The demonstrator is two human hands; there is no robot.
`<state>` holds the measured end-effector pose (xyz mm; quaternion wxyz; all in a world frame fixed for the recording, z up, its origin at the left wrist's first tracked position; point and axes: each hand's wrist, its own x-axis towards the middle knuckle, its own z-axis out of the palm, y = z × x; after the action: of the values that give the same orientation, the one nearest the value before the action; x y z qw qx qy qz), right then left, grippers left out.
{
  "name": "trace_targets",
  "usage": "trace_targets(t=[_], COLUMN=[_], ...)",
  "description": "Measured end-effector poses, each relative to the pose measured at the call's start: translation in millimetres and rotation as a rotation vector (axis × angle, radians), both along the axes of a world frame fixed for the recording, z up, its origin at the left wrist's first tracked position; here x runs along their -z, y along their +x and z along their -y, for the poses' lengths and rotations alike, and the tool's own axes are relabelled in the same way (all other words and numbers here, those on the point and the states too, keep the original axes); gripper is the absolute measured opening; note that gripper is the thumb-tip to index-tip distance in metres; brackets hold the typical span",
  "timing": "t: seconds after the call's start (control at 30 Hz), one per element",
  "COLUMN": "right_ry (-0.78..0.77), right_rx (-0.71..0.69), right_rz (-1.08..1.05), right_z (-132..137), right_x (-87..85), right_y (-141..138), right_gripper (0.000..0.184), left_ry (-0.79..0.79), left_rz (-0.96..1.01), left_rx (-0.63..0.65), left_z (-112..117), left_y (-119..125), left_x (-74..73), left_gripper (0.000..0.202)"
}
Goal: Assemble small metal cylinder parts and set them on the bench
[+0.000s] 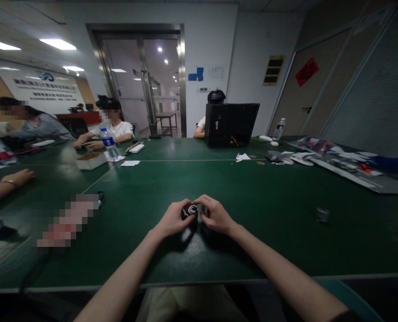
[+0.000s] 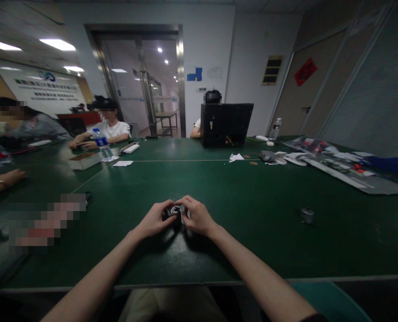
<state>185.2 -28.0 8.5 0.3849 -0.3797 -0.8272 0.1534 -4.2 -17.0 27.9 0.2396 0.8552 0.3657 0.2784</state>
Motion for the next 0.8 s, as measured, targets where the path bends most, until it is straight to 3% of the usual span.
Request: trace_targets(t=[0.17,0.4,0.53,0.67,0.8], right_ry=[-0.023,-0.071,-0.062,-0.043,-0.025], right_rx=[-0.072,-0.185,-0.124,-0.083,-0.009], right_rz=[0.046,0.014,0.007,0.022,0.047], right_z=[3.1,0.9,-1.4,-0.2,0.8], right_x=[-4.5,-2.5,1.5,-1.1,-3.5], right_y=[1.1,0.7,-0.9,-2.3,-2.2], right_gripper=[0.059,0.074,0.065,0.056,0.054], left_ry=[-0.145,-0.411,-0.65,-0.855,-0.903], left_rz=[0.086,0.34,0.469,0.593,0.633], left_rx=[-0.022,0.074,0.165,0.174,0.124], left_z=[-8.8,-18.6,-16.5,-15.3,-15.6], left_y=[-2.6,-2.5,-0.1,1.0,1.5], left_x=[7.4,13.3,13.1,15.6,17.3], left_gripper=[0.029,0.035,0.035,0.034,0.035])
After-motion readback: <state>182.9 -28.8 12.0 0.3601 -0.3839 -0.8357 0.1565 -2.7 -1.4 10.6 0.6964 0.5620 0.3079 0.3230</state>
